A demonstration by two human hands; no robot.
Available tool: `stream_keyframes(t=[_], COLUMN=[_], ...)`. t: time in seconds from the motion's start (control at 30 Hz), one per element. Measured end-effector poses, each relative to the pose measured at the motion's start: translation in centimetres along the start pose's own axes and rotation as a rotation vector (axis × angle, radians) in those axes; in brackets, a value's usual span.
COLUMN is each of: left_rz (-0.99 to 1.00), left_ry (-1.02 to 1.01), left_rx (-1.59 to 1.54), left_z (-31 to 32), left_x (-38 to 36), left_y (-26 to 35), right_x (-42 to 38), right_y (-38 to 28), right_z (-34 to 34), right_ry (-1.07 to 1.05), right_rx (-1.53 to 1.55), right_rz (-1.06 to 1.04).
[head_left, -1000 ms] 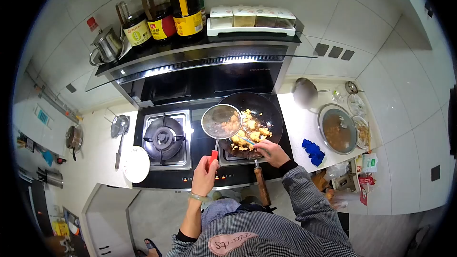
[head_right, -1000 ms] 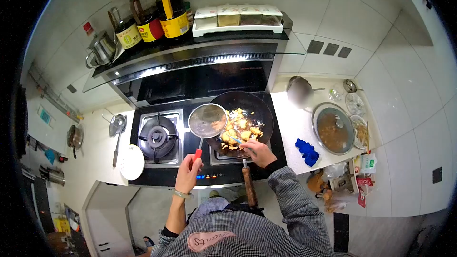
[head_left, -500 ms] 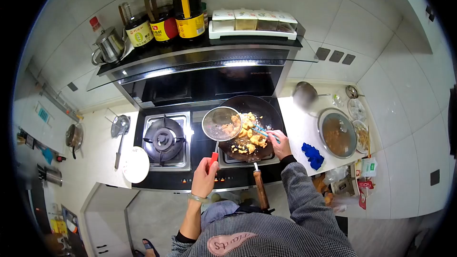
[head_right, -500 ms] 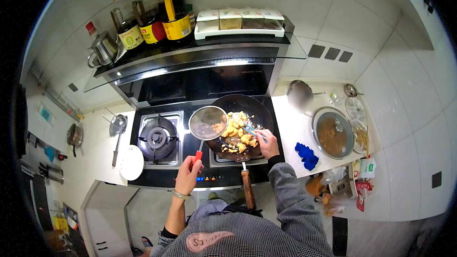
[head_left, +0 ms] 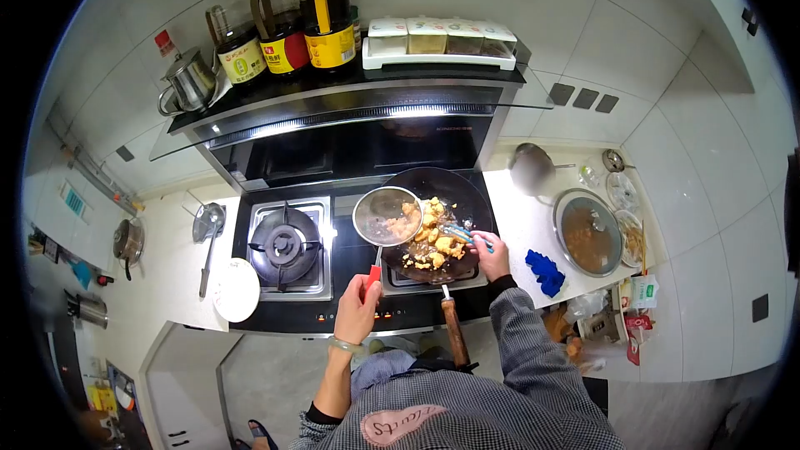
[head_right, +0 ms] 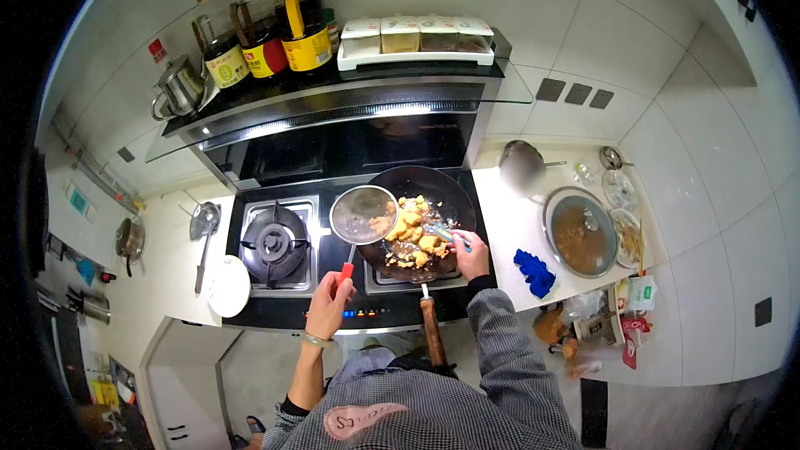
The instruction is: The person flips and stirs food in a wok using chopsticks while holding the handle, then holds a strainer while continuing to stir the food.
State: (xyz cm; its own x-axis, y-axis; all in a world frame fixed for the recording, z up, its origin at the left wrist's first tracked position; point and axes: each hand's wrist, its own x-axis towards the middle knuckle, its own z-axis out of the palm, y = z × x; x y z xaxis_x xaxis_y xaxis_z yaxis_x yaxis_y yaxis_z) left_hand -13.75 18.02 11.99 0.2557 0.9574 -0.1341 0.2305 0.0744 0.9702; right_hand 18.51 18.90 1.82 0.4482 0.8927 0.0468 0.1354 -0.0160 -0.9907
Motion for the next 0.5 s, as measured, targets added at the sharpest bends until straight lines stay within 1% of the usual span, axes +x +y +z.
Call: stream_keyframes(t=[0.07, 0.1, 0.13, 0.2, 0.27, 0.3, 0.33, 0.4, 0.43, 0.47, 0.5], left_rz=[0.004, 0.008, 0.006, 0.003, 0.0, -0.004, -0.001, 0.013, 0.014, 0.006, -0.002], left_ry=[-0.003, -0.005, -0.007, -0.009, -0.019, -0.022, -0.021, -0.042, -0.043, -0.041, -0.039], left_rx=[-0.004, -0.006, -0.006, -0.001, 0.008, 0.021, 0.018, 0.052, 0.053, 0.035, 0.016], left_z=[-0.1, -0.1, -0.1, 0.0, 0.3, 0.4, 0.4, 0.4, 0.4, 0.5, 0.6], left_x=[-0.1, -0.2, -0.2, -0.1, 0.0, 0.0, 0.2, 0.2, 0.2, 0.1, 0.1], left_y=[0.3, 0.3, 0.3, 0.2, 0.3, 0.3, 0.2, -0.1, 0.0, 0.1, 0.3], right_x=[-0.6, -1.2, -1.5, -2.3, -2.2, -2.2, -2.0, -2.0, -2.0, -2.1, -2.2], right_y=[-2.7, -4.6, -5.2, -5.1, -2.2, -1.6, -1.1, -0.5, -0.4, -0.3, -0.7], right_z=[-1.3, -2.1, -2.8, -3.0, -2.7, -2.5, -2.5, -2.5, -2.8, -3.0, -3.1], right_ry=[0.068, 0.044, 0.0, -0.034, -0.048, -0.023, -0.023, 0.081, 0.112, 0.115, 0.148], right_rx=[-0.105, -0.11, -0.161, -0.274, -0.279, -0.209, -0.21, 0.22, 0.297, 0.297, 0.216], right_rz=[-0.054, -0.01, 0.01, -0.016, -0.166, -0.102, -0.105, 0.145, 0.172, 0.17, 0.124])
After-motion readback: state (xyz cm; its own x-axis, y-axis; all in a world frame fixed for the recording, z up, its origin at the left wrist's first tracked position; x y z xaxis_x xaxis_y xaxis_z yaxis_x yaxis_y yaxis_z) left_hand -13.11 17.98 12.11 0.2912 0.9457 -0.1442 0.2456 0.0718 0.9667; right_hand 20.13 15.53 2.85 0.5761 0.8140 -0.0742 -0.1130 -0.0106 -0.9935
